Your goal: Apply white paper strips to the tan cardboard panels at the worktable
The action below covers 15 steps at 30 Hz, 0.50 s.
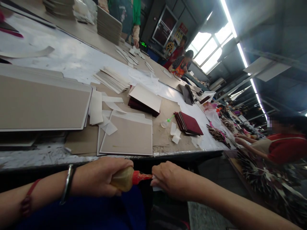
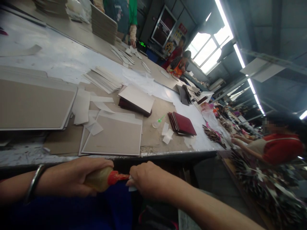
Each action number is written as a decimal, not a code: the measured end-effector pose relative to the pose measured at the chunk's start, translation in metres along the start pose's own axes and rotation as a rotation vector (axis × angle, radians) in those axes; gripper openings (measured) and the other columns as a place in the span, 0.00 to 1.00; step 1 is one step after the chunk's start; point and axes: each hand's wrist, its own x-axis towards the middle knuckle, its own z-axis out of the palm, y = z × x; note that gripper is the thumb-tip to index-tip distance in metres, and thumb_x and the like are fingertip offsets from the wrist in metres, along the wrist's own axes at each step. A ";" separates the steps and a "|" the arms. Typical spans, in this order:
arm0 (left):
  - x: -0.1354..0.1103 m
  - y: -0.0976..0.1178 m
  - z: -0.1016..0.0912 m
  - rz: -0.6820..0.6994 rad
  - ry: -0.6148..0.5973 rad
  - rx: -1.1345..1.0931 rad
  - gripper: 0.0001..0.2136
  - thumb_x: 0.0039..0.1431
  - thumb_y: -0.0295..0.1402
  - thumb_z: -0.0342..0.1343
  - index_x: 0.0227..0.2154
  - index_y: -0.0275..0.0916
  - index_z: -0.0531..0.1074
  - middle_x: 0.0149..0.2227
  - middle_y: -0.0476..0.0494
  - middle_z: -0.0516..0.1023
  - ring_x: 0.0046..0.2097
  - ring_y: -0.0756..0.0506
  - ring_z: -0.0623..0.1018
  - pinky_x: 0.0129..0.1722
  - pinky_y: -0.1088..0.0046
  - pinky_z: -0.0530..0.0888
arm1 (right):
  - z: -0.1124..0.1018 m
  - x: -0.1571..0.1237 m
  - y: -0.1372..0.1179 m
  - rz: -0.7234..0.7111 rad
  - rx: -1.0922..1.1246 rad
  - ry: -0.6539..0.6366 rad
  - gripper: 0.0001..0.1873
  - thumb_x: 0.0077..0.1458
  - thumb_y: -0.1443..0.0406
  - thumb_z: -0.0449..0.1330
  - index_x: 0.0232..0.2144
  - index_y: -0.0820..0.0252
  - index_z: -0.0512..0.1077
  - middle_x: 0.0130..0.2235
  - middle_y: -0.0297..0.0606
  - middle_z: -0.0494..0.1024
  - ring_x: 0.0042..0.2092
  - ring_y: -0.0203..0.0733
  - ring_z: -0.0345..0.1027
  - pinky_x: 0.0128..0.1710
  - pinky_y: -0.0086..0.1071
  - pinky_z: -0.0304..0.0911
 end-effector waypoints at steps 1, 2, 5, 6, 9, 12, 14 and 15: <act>0.000 -0.001 0.000 -0.032 -0.018 -0.064 0.14 0.41 0.30 0.57 0.34 0.41 0.67 0.31 0.54 0.70 0.32 0.50 0.68 0.28 0.79 0.61 | 0.003 0.002 -0.001 0.000 -0.130 0.081 0.10 0.59 0.62 0.50 0.29 0.62 0.64 0.29 0.36 0.69 0.31 0.39 0.60 0.32 0.33 0.53; 0.001 -0.002 -0.001 -0.062 -0.037 -0.130 0.15 0.40 0.29 0.58 0.35 0.41 0.67 0.31 0.54 0.70 0.32 0.50 0.68 0.28 0.79 0.62 | 0.006 0.004 -0.001 -0.007 -0.234 0.152 0.09 0.58 0.63 0.51 0.29 0.62 0.64 0.28 0.37 0.69 0.32 0.41 0.60 0.33 0.35 0.52; 0.001 -0.007 -0.002 -0.143 -0.123 -0.379 0.16 0.37 0.29 0.59 0.35 0.40 0.67 0.29 0.55 0.70 0.31 0.50 0.69 0.27 0.79 0.63 | 0.014 0.008 0.004 -0.111 -0.513 0.382 0.09 0.58 0.66 0.50 0.26 0.61 0.64 0.25 0.36 0.67 0.30 0.42 0.58 0.32 0.36 0.51; 0.000 -0.009 -0.002 -0.165 -0.174 -0.481 0.18 0.36 0.30 0.60 0.35 0.40 0.67 0.29 0.55 0.70 0.31 0.50 0.69 0.27 0.79 0.64 | 0.015 0.009 0.006 -0.153 -0.562 0.442 0.09 0.58 0.67 0.50 0.26 0.61 0.64 0.25 0.36 0.67 0.30 0.41 0.58 0.32 0.36 0.50; -0.002 -0.013 0.000 -0.218 -0.291 -0.676 0.20 0.34 0.31 0.62 0.35 0.39 0.67 0.30 0.54 0.71 0.31 0.49 0.70 0.27 0.79 0.66 | 0.019 0.011 0.009 -0.219 -0.586 0.488 0.11 0.58 0.69 0.48 0.25 0.61 0.64 0.25 0.36 0.67 0.29 0.41 0.57 0.32 0.36 0.51; -0.004 -0.012 0.002 -0.261 -0.194 -0.493 0.20 0.31 0.29 0.61 0.34 0.40 0.67 0.28 0.55 0.71 0.30 0.50 0.70 0.23 0.80 0.64 | 0.021 0.013 0.007 -0.132 -0.390 0.306 0.09 0.58 0.63 0.51 0.28 0.62 0.66 0.27 0.37 0.69 0.31 0.41 0.60 0.34 0.36 0.55; -0.001 -0.013 0.004 -0.206 -0.111 -0.294 0.17 0.34 0.32 0.60 0.33 0.41 0.69 0.28 0.55 0.72 0.30 0.49 0.70 0.23 0.80 0.64 | 0.022 0.014 0.007 -0.037 -0.160 0.114 0.11 0.56 0.60 0.55 0.29 0.63 0.67 0.28 0.36 0.70 0.31 0.40 0.63 0.34 0.35 0.58; 0.001 -0.015 0.006 -0.148 -0.083 -0.218 0.15 0.38 0.35 0.60 0.34 0.41 0.69 0.30 0.54 0.73 0.31 0.48 0.71 0.25 0.79 0.66 | 0.021 0.013 0.007 -0.001 -0.064 0.051 0.11 0.55 0.59 0.55 0.30 0.63 0.68 0.29 0.36 0.71 0.31 0.39 0.64 0.34 0.34 0.60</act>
